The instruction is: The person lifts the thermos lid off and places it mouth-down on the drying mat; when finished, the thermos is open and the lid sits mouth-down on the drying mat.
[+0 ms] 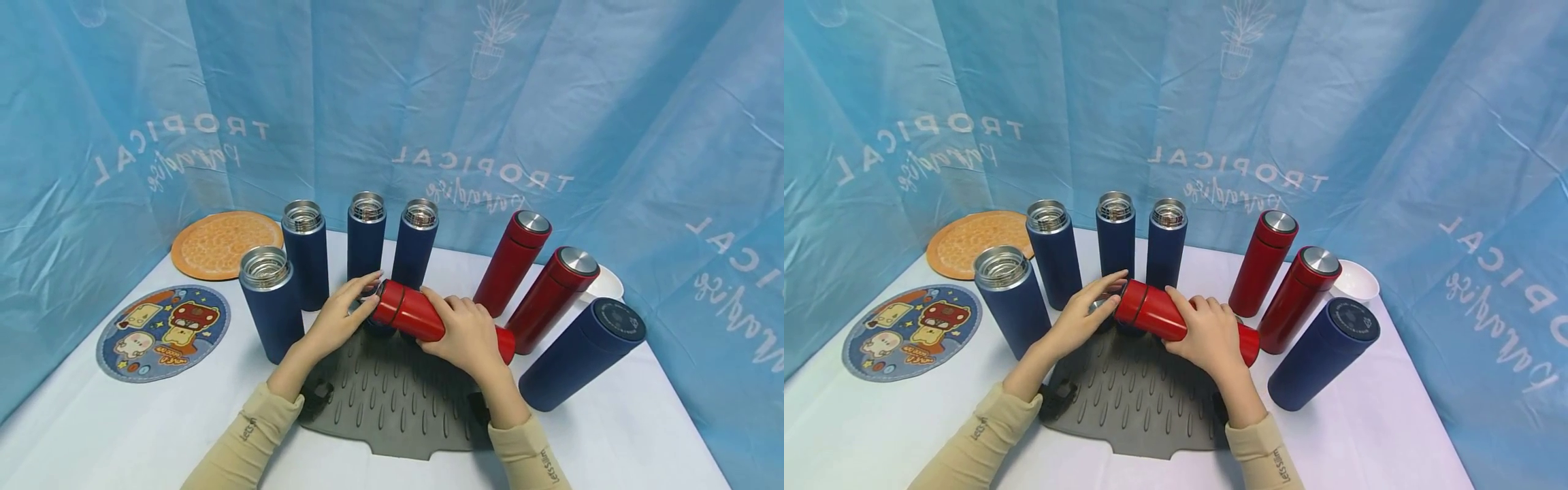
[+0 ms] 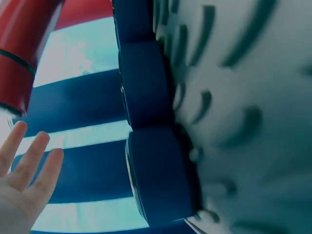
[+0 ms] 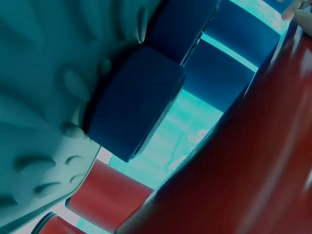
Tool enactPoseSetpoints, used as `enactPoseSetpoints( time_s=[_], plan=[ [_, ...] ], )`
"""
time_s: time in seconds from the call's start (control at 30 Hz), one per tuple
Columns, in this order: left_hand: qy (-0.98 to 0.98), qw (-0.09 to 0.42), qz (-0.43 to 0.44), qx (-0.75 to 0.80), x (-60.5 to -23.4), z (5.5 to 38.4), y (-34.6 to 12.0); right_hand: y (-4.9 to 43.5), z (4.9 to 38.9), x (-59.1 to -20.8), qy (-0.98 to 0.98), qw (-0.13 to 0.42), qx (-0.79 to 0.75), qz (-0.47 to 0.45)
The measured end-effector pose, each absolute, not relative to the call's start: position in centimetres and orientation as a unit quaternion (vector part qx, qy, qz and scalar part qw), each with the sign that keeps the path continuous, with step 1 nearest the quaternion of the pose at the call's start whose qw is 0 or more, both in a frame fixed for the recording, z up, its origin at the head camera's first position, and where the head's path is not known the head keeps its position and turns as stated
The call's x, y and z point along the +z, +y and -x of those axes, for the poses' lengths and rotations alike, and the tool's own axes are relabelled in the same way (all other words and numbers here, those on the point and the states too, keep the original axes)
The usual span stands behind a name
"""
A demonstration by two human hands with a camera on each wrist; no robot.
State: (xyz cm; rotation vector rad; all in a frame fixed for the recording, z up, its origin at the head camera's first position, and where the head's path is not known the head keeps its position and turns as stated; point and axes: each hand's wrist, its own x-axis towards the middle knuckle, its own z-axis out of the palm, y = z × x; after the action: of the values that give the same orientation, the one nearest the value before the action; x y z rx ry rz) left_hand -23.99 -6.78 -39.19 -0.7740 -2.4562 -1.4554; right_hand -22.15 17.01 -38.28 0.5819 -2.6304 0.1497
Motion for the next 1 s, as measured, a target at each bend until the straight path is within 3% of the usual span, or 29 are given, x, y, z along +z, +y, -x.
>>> enactPoseSetpoints(
  time_s=[0.27, 0.67, 1.0],
  plan=[
    [-0.826, 0.07, 0.267, -0.492, -39.3, 24.0, -5.6, 16.6, 22.0, -38.4, -0.949, 0.219, 0.062, -0.221],
    [-0.856, 0.169, 0.222, -0.436, -39.5, 23.3, -4.1, 15.7, 21.9, -39.0, -0.952, 0.213, 0.067, -0.211],
    [-0.856, 0.092, 0.154, -0.486, -39.3, 23.3, -4.2, 16.3, 22.6, -38.9, -0.924, 0.284, 0.002, -0.255]
  ],
)
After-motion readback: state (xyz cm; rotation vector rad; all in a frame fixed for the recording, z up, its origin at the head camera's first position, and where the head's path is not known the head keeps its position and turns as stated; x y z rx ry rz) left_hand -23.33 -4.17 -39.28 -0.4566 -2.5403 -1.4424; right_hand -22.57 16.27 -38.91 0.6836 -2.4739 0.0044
